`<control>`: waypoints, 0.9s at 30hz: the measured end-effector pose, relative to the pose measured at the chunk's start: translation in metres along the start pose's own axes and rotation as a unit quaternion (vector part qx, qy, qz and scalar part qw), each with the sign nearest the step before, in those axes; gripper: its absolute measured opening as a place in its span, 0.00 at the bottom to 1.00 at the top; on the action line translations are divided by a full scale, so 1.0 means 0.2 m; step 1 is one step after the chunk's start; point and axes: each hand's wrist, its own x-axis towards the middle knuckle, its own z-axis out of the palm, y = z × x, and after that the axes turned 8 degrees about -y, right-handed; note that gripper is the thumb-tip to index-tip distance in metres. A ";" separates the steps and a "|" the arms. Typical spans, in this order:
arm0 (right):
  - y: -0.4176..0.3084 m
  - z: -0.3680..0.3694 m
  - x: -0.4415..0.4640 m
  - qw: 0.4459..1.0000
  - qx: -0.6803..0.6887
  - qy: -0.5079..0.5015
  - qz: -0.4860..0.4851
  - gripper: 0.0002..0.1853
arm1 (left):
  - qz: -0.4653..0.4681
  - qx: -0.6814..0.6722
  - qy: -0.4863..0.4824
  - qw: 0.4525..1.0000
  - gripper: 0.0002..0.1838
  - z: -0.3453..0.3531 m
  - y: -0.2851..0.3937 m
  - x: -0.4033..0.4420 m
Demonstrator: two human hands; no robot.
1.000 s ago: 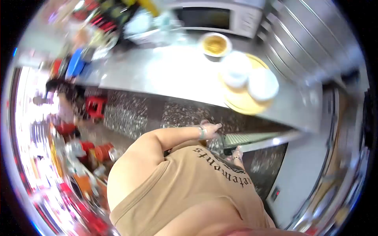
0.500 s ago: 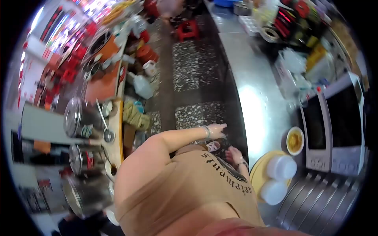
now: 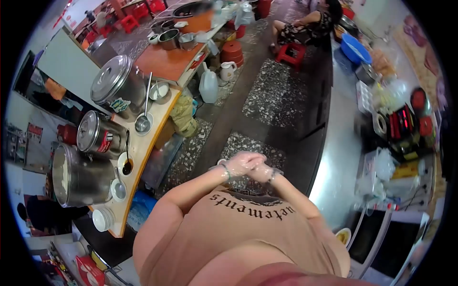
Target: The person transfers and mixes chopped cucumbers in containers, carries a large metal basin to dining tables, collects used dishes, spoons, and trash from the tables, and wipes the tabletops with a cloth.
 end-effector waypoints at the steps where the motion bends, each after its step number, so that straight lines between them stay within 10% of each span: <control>1: -0.01 -0.06 0.15 0.994 -0.086 -0.040 -0.046 0.14 | 0.011 0.007 0.048 0.999 0.17 -0.13 -0.02 -0.02; 4: 0.06 -0.16 0.65 0.923 -0.328 -0.122 -0.158 0.15 | -0.042 0.000 0.080 0.996 0.16 -0.55 -0.06 -0.06; 10: -0.06 -0.65 1.19 0.909 -0.340 -0.088 -0.223 0.17 | 0.054 0.097 0.126 0.986 0.15 -1.21 -0.10 0.15; 13: -0.25 -0.92 1.32 0.943 -0.259 -0.179 -0.107 0.19 | 0.064 0.176 0.132 0.973 0.15 -1.43 -0.05 0.29; 19: 0.27 -1.18 1.91 0.964 0.037 0.010 -0.263 0.19 | 0.045 0.382 0.171 0.907 0.12 -1.74 -0.06 0.70; 22: 0.46 -1.45 2.17 0.907 0.207 0.145 -0.336 0.20 | 0.045 0.412 0.397 0.819 0.22 -1.83 0.09 0.92; 24: 0.04 -1.84 2.02 0.895 0.405 0.110 -0.150 0.26 | 0.002 0.275 0.593 0.757 0.29 -1.86 0.05 1.02; 27: -0.04 -2.10 2.21 0.851 0.452 0.084 -0.253 0.26 | -0.101 -0.009 0.554 0.826 0.24 -1.94 -0.12 1.18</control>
